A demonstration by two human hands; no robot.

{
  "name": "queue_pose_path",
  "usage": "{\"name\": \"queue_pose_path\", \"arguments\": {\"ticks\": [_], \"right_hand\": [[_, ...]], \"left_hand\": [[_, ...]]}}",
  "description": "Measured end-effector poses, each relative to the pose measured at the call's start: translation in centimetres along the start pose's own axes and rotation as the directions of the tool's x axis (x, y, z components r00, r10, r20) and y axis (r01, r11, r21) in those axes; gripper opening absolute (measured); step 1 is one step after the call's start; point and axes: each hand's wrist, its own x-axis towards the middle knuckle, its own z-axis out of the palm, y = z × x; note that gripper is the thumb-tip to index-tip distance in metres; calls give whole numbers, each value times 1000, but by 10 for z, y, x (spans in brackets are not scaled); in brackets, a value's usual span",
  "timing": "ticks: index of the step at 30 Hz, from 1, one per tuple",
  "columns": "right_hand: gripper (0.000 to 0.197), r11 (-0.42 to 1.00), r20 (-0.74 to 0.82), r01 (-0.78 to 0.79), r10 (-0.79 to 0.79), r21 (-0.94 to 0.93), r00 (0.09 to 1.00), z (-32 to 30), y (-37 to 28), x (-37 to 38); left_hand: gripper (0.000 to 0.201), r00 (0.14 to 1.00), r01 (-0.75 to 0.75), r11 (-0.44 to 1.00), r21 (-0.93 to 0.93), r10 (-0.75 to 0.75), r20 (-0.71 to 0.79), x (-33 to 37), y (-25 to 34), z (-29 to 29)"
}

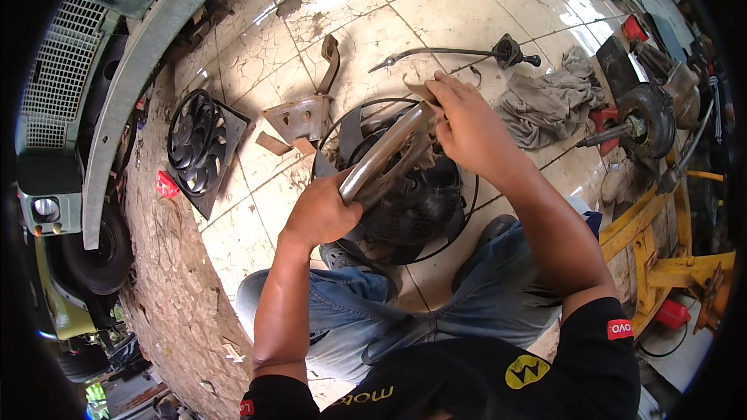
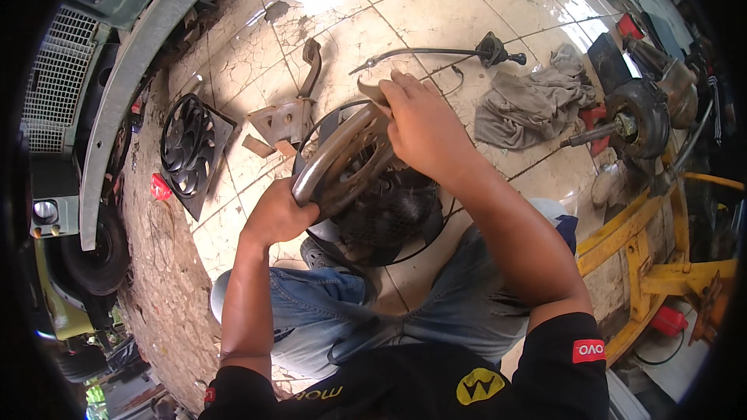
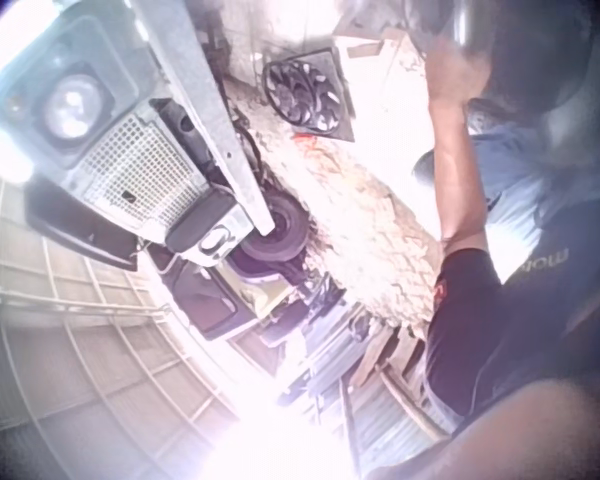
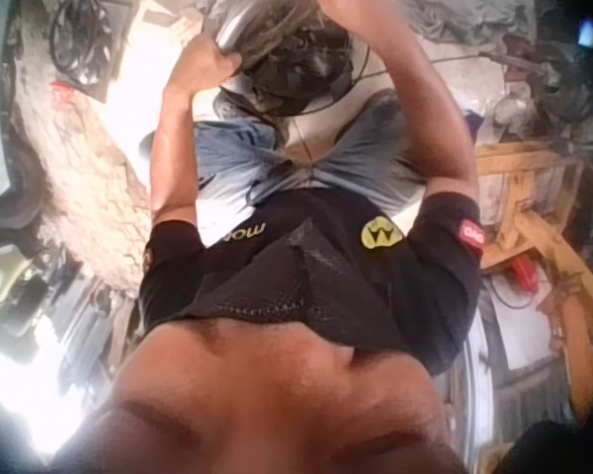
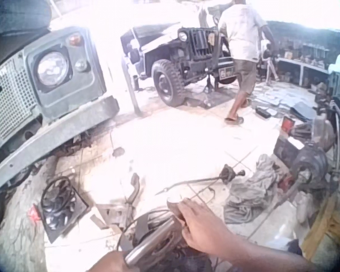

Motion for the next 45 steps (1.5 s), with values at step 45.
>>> {"name": "queue_pose_path", "arguments": {"ticks": [45], "right_hand": [[54,858,-27,509,-508,72,861,8,-46,2]], "left_hand": [[63,990,-138,986,88,135,49,10,-10,9]]}}
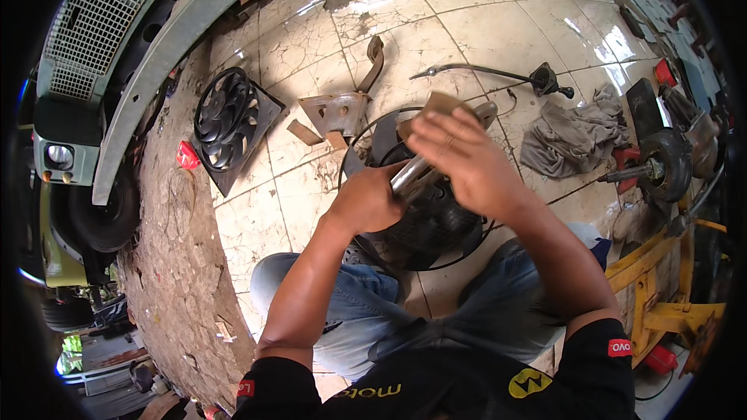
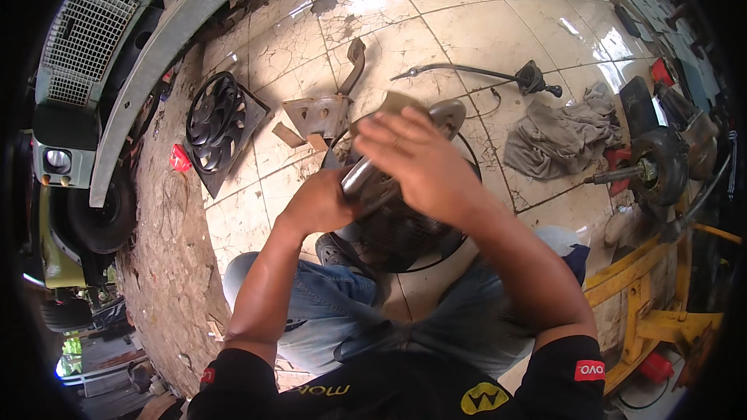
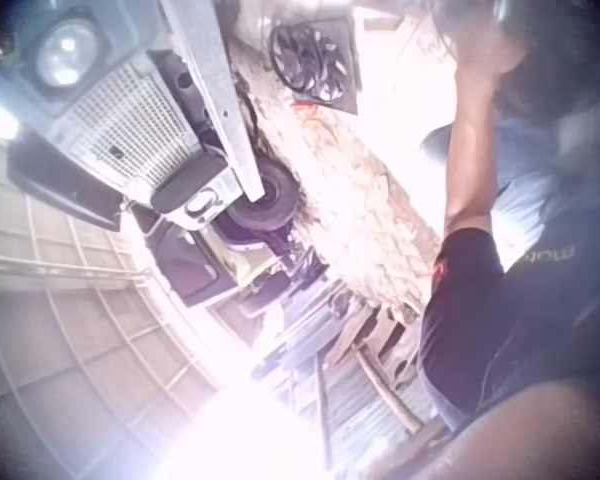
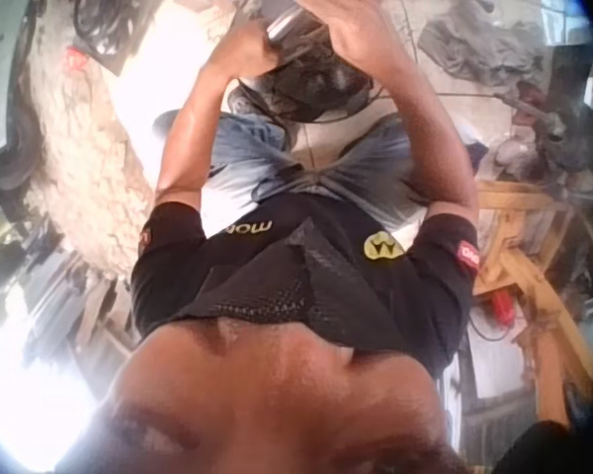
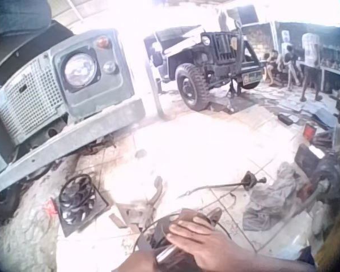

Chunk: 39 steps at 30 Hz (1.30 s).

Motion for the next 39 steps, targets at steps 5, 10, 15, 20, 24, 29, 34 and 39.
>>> {"name": "queue_pose_path", "arguments": {"ticks": [5,10,15,20,24,29,34,39], "right_hand": [[57,889,-107,-334,383,313,918,-4,29,2],[43,775,-26,-449,513,445,858,-4,34,7],[36,901,-184,-398,426,171,886,14,24,8],[37,938,-186,-341,346,61,919,9,23,6],[42,875,-210,-485,474,-2,855,19,25,0],[65,937,-54,-346,343,-43,938,5,18,-4],[90,966,54,-200,212,-166,976,0,-5,-4],[98,906,-14,-418,418,-71,908,-7,25,-2]], "left_hand": [[61,999,-20,998,-56,18,-33,0,1,0],[61,999,-2,999,-54,0,-46,-1,-2,3],[64,1000,-18,1000,-9,18,-15,-4,7,3],[64,999,-26,1000,-8,26,-25,-5,6,4],[64,999,-12,1000,7,13,-31,-2,9,3],[64,998,-29,1000,-4,28,-63,-3,4,8],[47,999,-18,1000,-22,17,-45,-4,7,6],[39,999,26,999,-35,-27,-25,-1,13,6]]}}
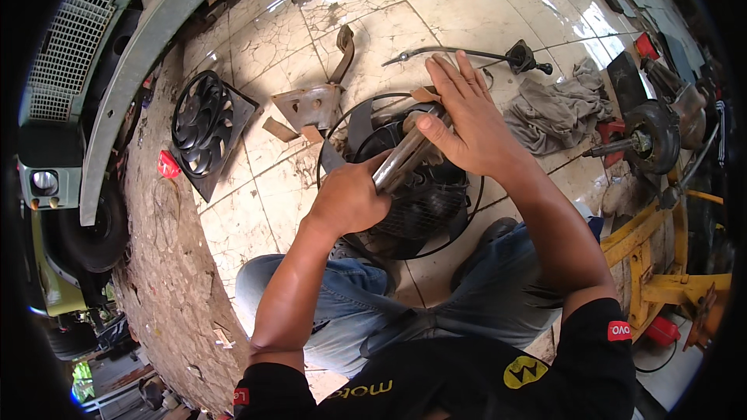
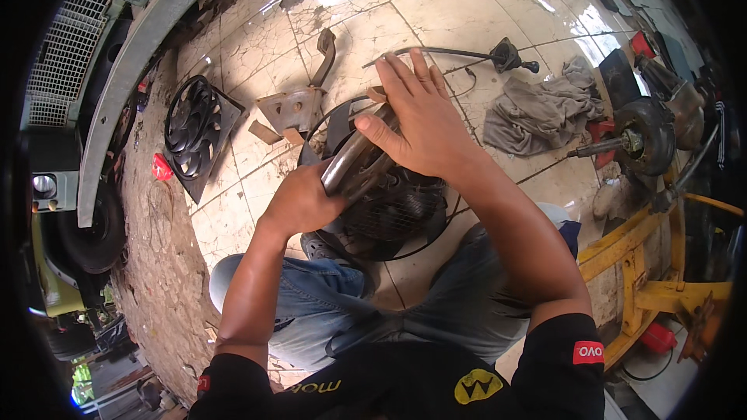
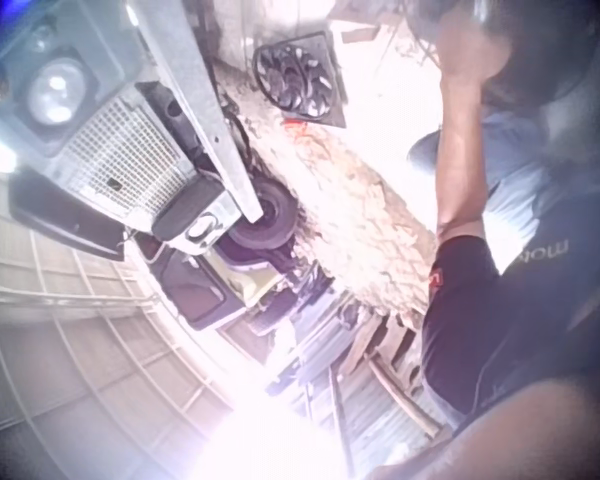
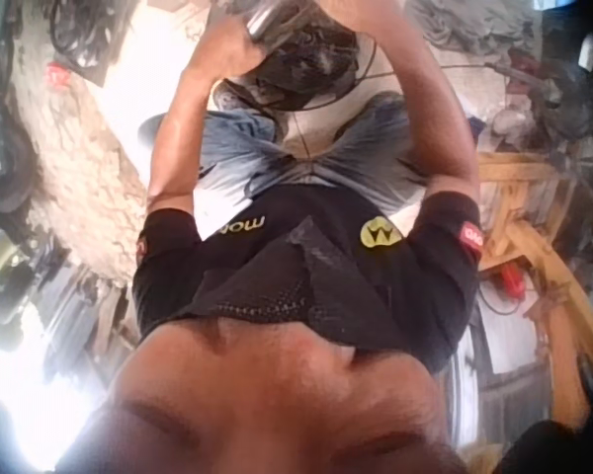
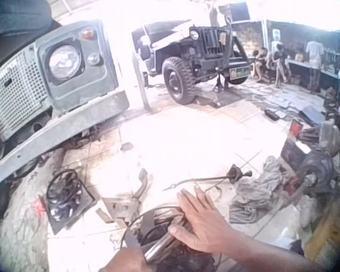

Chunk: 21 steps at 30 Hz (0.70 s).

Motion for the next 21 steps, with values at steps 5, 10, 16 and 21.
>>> {"name": "queue_pose_path", "arguments": {"ticks": [5,10,16,21], "right_hand": [[97,971,88,236,-231,-39,969,2,-31,-21],[96,996,-10,82,-82,22,997,7,-6,-10],[94,983,28,170,-172,64,985,1,-10,-12],[84,985,16,169,-169,-44,986,7,-19,-15]], "left_hand": [[67,998,-68,995,69,67,15,-3,-3,1],[65,995,-90,992,84,94,-38,0,-4,6],[64,996,-75,995,70,78,-46,-2,1,-2],[64,995,-88,993,81,92,-49,0,-4,2]]}}
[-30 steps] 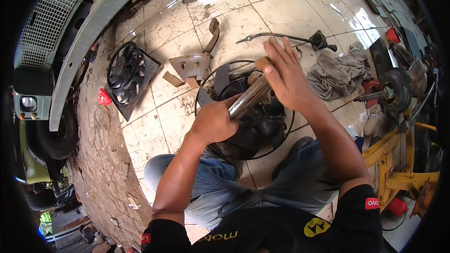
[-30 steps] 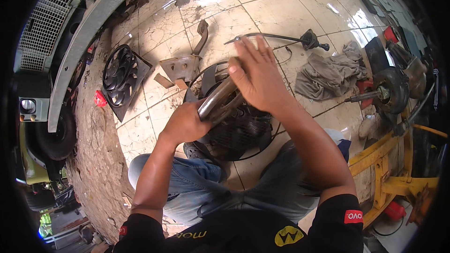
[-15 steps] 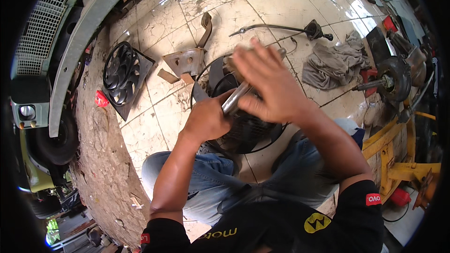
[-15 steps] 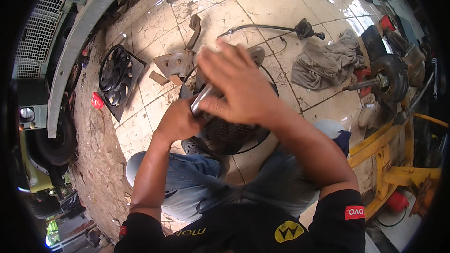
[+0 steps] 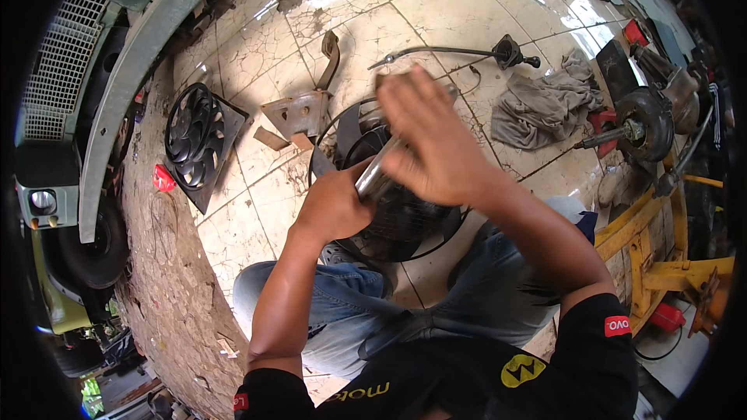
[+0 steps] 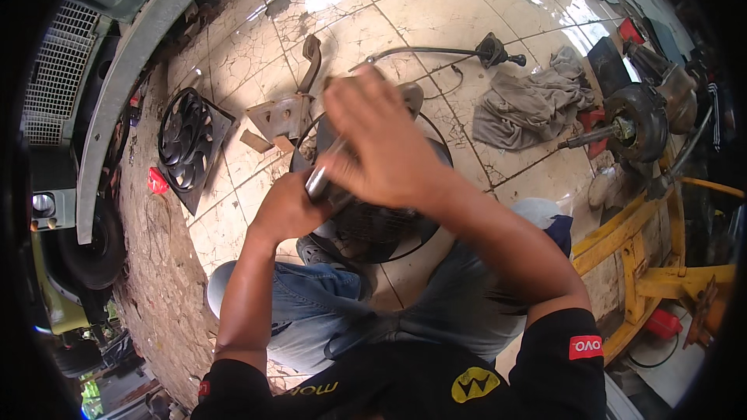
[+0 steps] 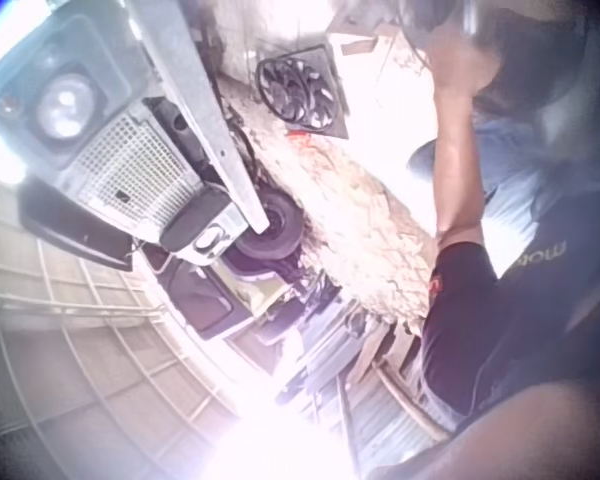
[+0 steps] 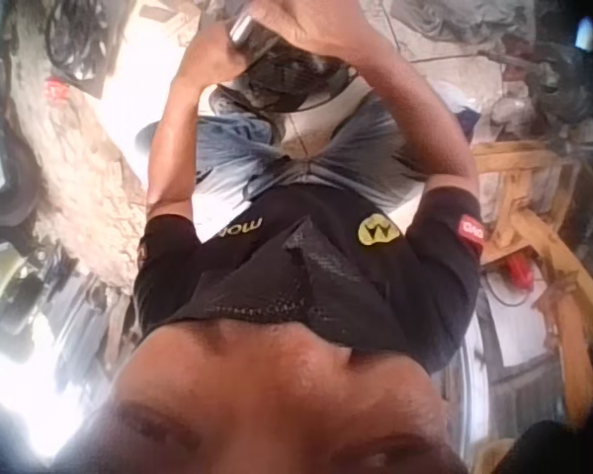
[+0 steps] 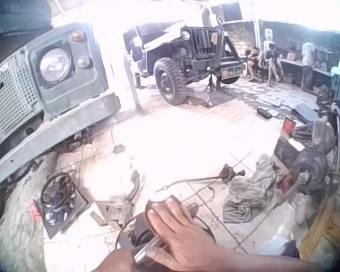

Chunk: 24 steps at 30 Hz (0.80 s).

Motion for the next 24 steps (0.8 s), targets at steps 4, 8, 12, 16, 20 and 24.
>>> {"name": "queue_pose_path", "arguments": {"ticks": [4,8,12,16,20,24], "right_hand": [[83,996,-32,-7,10,90,999,0,10,3],[86,972,-99,-210,220,104,970,13,21,5],[80,999,84,24,-28,43,996,0,0,-1],[81,914,-43,-244,272,323,961,-4,25,13],[77,998,-98,33,-27,59,995,10,-1,-2],[75,966,-76,-142,161,214,984,6,21,8]], "left_hand": [[65,999,38,999,-29,-37,28,0,1,-1],[64,999,48,999,-24,-48,22,3,5,-8],[63,993,103,993,-53,-99,68,-2,1,-4],[61,989,138,990,-34,-135,66,2,12,-10],[52,993,108,988,-111,-101,66,0,3,-4],[46,987,155,986,-68,-152,48,3,13,-10]]}}
